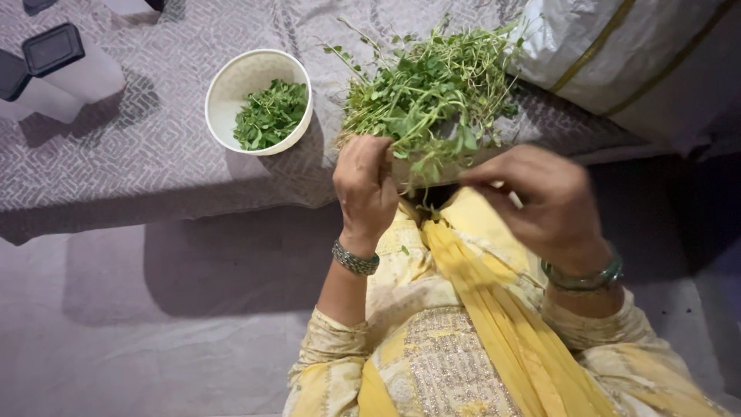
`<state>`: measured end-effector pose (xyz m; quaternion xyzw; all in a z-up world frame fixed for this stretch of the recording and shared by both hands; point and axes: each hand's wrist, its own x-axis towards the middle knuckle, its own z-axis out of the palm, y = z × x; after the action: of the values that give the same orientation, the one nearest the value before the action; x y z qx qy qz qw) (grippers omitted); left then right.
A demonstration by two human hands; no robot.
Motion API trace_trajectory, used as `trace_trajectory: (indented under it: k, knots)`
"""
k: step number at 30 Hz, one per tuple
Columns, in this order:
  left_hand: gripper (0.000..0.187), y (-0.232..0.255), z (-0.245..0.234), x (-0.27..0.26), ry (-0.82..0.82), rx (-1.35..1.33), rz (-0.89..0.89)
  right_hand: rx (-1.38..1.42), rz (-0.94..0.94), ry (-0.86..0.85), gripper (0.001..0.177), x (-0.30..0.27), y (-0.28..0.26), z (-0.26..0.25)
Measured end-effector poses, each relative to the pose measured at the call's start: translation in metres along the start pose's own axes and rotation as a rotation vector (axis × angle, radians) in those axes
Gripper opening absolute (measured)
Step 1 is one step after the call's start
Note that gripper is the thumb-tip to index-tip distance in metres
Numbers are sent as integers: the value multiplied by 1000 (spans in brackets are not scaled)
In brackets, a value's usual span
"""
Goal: The person picks individual leaves from a bunch of herbs by hand and places the leaves into a white plastic bowl on a table.
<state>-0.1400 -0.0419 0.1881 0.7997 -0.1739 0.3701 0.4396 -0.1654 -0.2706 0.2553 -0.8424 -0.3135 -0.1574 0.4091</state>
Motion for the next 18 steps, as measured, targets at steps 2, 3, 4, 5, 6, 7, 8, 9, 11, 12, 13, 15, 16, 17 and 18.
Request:
trace_trajectory:
  k: [2,3,4,5,6,7,8,9,11,12,13,15,16,17,18]
  knots:
    - [16,6,-2,3,-7,-16,13,59,3,97,13,0,1,-7]
    - [12,9,-4,4,-15,-32,24,120,6,193,12,-1,2,-8]
    - [12,11,-6,3,-19,-31,18,123,11,190,12,-4,4,-8]
    - [14,13,-7,3,-9,-52,13,136,60,226,9,-9,7,-7]
    - [16,14,-9,5,7,-71,14,142,79,244,8,-9,13,-6]
    - [16,15,-10,7,9,-70,14,149,99,263,6,-11,21,-5]
    - [14,17,-12,7,8,-76,6,185,132,293,12,-11,34,0]
    - [13,18,-14,6,7,-83,-3,220,166,323,18,-10,48,7]
    - [13,21,-15,4,-6,-85,-50,165,300,338,33,-6,81,25]
    - [12,21,-15,6,-12,-88,-90,111,424,352,49,-5,95,34]
    - [12,22,-14,7,-13,-89,-90,271,477,249,61,-9,106,44]
    - [10,21,-12,9,26,-84,-26,592,605,54,79,-14,121,67]
    - [10,21,-11,9,27,-85,-24,751,684,-33,89,-15,126,80]
    - [11,22,-10,8,28,-101,-57,749,682,-31,89,-17,128,91]
    - [12,21,-8,9,33,-116,-89,659,500,-102,88,-21,126,103]
